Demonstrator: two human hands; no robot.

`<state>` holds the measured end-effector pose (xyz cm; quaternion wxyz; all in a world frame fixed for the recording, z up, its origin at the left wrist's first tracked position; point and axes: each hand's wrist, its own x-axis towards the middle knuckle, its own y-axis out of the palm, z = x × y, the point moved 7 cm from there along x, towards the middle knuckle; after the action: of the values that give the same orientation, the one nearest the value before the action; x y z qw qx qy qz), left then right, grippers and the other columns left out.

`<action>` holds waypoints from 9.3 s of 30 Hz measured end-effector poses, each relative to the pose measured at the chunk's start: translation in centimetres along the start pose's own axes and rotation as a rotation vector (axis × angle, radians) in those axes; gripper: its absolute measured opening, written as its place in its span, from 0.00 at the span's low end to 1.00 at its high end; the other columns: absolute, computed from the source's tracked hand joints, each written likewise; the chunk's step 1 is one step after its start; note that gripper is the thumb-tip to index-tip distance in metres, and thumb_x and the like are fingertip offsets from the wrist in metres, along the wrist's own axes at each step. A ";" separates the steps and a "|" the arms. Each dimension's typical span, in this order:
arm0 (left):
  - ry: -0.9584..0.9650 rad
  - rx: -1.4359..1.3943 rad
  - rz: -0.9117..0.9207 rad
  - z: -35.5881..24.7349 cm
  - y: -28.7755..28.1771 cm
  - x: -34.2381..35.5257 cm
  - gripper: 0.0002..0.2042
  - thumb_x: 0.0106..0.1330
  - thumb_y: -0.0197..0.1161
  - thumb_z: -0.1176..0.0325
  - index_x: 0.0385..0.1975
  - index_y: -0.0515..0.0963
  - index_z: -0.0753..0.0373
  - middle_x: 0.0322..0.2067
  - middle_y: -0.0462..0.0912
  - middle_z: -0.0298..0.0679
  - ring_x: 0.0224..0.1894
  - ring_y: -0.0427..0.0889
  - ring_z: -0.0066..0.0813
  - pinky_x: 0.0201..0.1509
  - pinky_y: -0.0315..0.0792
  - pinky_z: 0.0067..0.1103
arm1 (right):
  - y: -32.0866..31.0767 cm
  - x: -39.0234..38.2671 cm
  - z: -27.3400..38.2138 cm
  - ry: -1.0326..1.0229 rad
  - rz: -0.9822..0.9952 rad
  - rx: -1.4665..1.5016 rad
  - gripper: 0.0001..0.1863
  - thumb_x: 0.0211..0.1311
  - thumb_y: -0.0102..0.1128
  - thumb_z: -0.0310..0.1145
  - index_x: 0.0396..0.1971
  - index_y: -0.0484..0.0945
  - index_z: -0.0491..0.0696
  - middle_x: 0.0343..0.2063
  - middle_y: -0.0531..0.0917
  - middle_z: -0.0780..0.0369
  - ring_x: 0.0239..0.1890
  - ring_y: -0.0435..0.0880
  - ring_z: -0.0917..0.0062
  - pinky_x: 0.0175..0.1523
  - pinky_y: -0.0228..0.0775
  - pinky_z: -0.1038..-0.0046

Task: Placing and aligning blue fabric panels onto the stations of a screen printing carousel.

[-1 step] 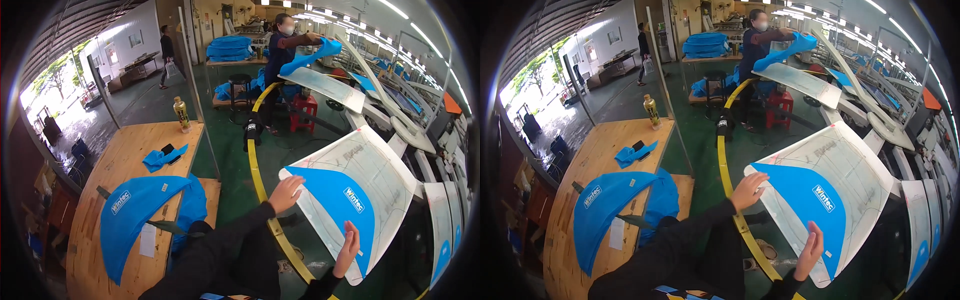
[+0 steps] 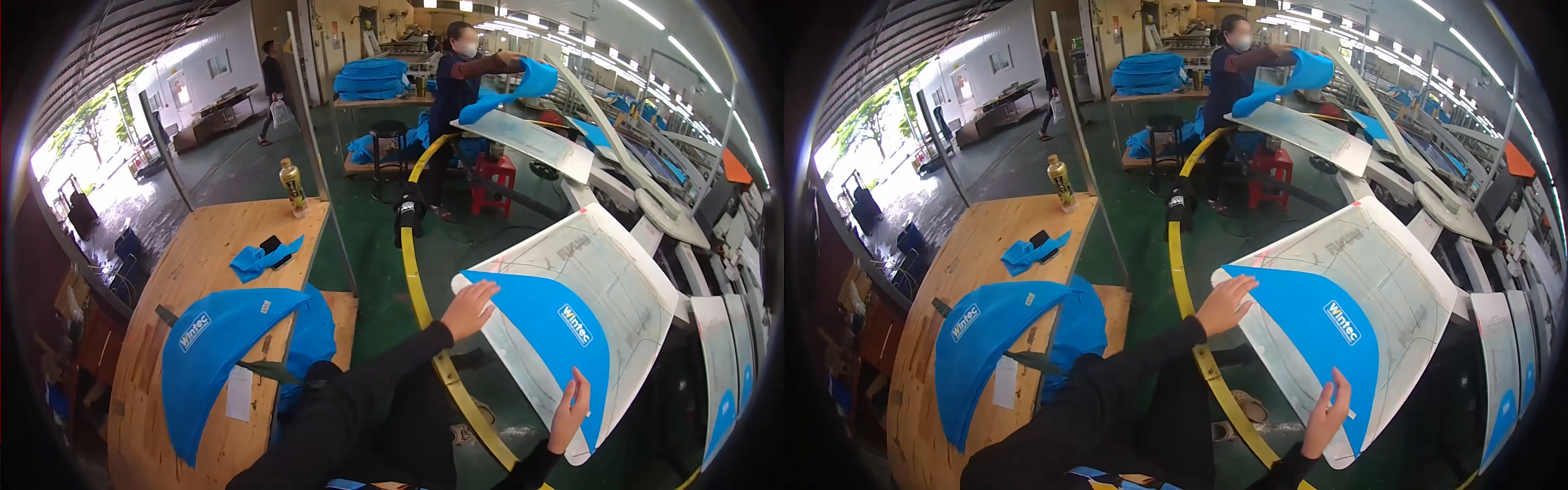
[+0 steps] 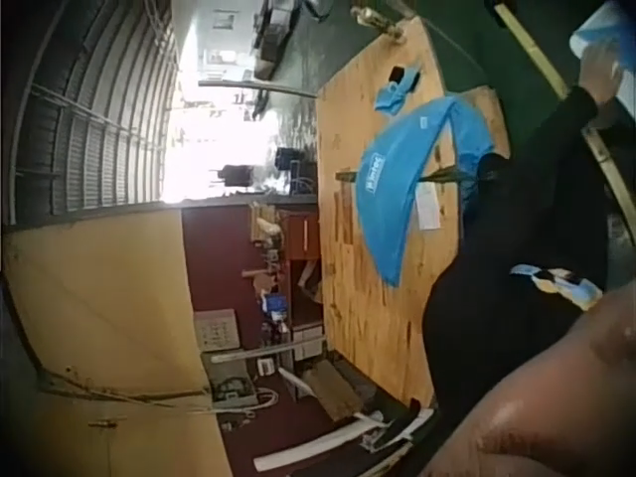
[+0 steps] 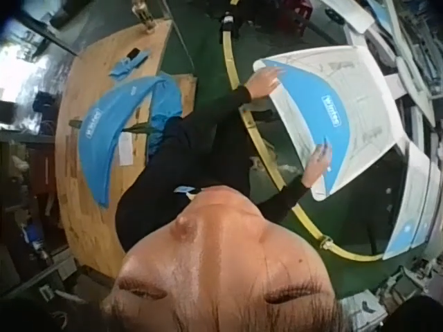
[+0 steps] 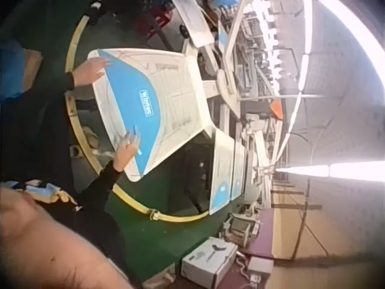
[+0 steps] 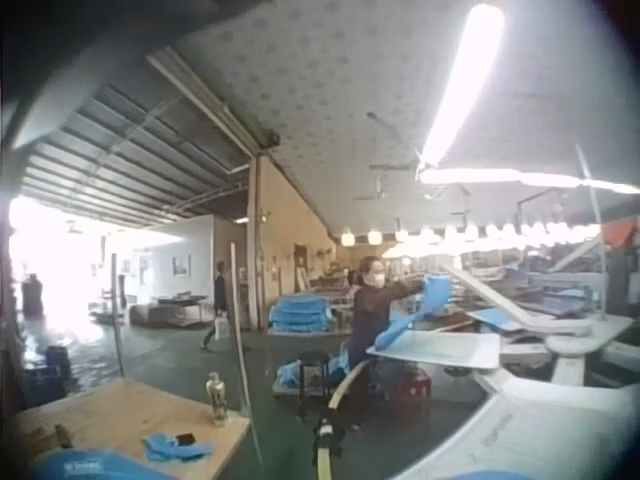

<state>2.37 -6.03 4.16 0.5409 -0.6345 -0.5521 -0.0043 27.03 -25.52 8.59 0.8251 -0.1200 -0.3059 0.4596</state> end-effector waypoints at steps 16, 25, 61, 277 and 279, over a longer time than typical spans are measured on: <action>-0.166 0.384 0.080 5.5 5.7 5.2 0.17 0.63 0.56 0.65 0.52 0.73 0.61 0.43 0.74 0.42 0.49 0.71 0.44 0.49 0.64 0.34 | -7.0 -1.9 -10.1 0.205 -0.345 -0.888 0.15 0.59 0.56 0.25 0.46 0.76 0.40 0.43 0.74 0.57 0.46 0.74 0.62 0.51 0.66 0.66; -0.187 0.323 0.061 6.4 6.6 6.9 0.09 0.57 0.61 0.68 0.38 0.74 0.60 0.39 0.77 0.41 0.48 0.72 0.41 0.48 0.62 0.35 | -7.9 -2.7 -11.4 0.237 -0.318 -0.675 0.10 0.53 0.61 0.25 0.35 0.74 0.40 0.34 0.75 0.55 0.40 0.74 0.58 0.45 0.66 0.64; -0.963 -1.059 -0.853 -10.2 -42.0 -45.3 0.20 0.67 0.59 0.54 0.50 0.69 0.61 0.42 0.75 0.35 0.45 0.74 0.26 0.53 0.69 0.25 | 21.6 -7.4 24.0 -0.128 0.528 0.785 0.13 0.61 0.58 0.24 0.45 0.70 0.44 0.34 0.74 0.65 0.33 0.73 0.85 0.36 0.65 0.83; -1.371 -0.380 -1.232 -6.5 -51.4 -65.9 0.14 0.70 0.55 0.56 0.43 0.73 0.61 0.36 0.76 0.33 0.30 0.75 0.19 0.33 0.69 0.14 | 50.7 -12.0 34.1 -0.191 0.855 0.991 0.04 0.60 0.61 0.28 0.33 0.77 0.45 0.27 0.80 0.66 0.22 0.73 0.88 0.25 0.65 0.84; -1.400 -0.348 -1.158 -6.3 -50.1 -66.7 0.14 0.69 0.56 0.56 0.43 0.74 0.60 0.33 0.75 0.32 0.28 0.73 0.17 0.30 0.67 0.13 | 52.5 -12.7 30.9 -0.187 0.810 0.752 0.07 0.56 0.64 0.30 0.32 0.79 0.44 0.29 0.82 0.64 0.28 0.77 0.84 0.34 0.70 0.79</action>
<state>-55.27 -66.62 0.71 -0.1057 -0.1900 -0.9757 0.0276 -32.92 -9.82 2.59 0.5379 0.1158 -0.1220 0.8260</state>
